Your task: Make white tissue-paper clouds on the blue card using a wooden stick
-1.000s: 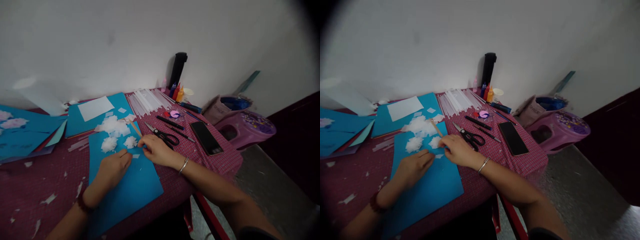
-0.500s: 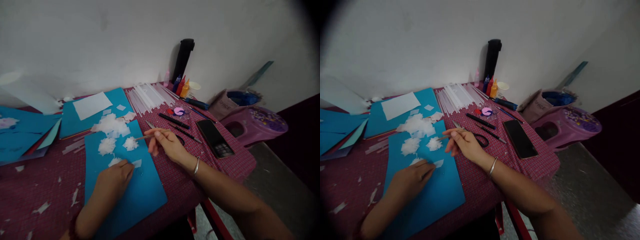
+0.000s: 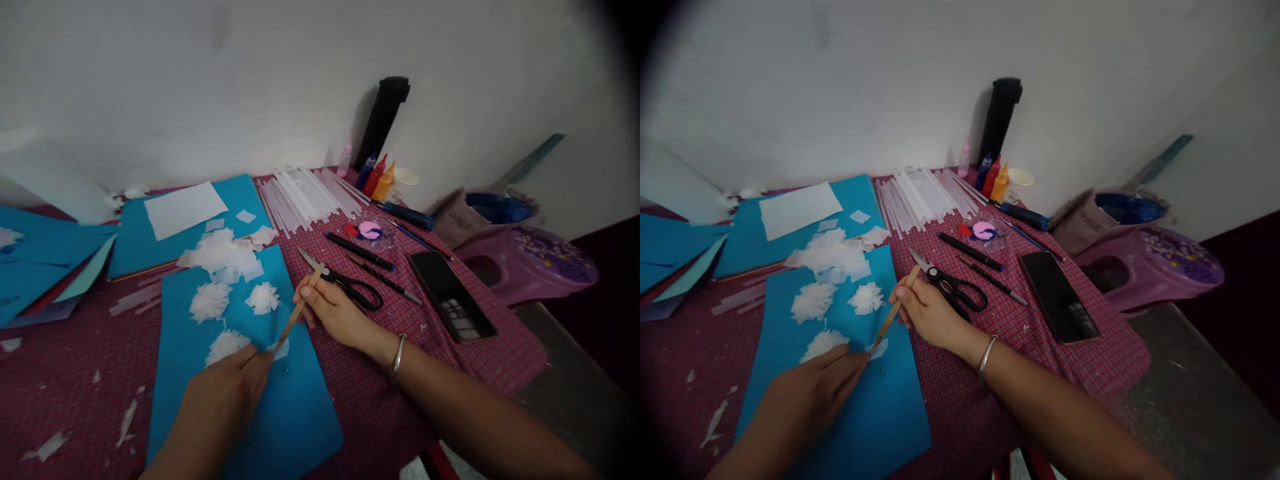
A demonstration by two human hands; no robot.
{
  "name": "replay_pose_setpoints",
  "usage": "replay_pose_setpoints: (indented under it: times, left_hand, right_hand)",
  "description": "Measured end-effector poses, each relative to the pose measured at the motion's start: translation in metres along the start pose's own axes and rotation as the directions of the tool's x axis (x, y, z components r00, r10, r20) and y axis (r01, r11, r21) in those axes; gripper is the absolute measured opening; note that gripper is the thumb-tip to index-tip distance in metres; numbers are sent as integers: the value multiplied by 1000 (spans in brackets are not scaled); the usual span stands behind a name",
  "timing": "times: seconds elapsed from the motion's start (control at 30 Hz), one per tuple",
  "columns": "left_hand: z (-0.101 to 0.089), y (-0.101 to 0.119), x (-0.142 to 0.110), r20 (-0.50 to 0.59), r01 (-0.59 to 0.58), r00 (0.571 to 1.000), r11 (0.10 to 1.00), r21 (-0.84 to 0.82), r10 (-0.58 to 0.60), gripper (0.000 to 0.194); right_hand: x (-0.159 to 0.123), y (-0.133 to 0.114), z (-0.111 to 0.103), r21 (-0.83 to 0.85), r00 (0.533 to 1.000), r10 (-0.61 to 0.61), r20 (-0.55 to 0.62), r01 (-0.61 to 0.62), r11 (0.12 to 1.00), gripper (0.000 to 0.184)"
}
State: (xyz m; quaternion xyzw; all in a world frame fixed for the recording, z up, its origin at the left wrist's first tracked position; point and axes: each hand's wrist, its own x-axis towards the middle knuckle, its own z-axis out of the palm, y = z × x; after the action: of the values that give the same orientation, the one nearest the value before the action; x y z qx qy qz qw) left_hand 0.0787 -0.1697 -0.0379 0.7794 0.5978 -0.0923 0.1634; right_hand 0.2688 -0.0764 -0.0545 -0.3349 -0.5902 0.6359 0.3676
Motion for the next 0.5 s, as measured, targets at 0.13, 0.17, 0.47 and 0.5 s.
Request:
replay_pose_setpoints:
  times: [0.13, 0.17, 0.47, 0.5]
  left_hand:
    - [3, -3, -1, -43, -20, 999, 1000, 5, 21, 34]
    - [3, -4, -2, -49, -22, 999, 1000, 2, 22, 34]
    - [3, 0, 1, -31, 22, 999, 999, -26, -23, 34]
    - [3, 1, 1, -30, 27, 999, 999, -25, -28, 34]
  right_hand:
    - [0, 0, 0, -15, 1000, -2, -5, 2, 1000, 31]
    - [0, 0, -1, -19, 1000, 0, -3, 0, 1000, 31]
    - [0, 0, -3, -50, 1000, 3, 16, -3, 999, 30]
    - [0, 0, -3, -51, 1000, 7, 15, -7, 999, 30]
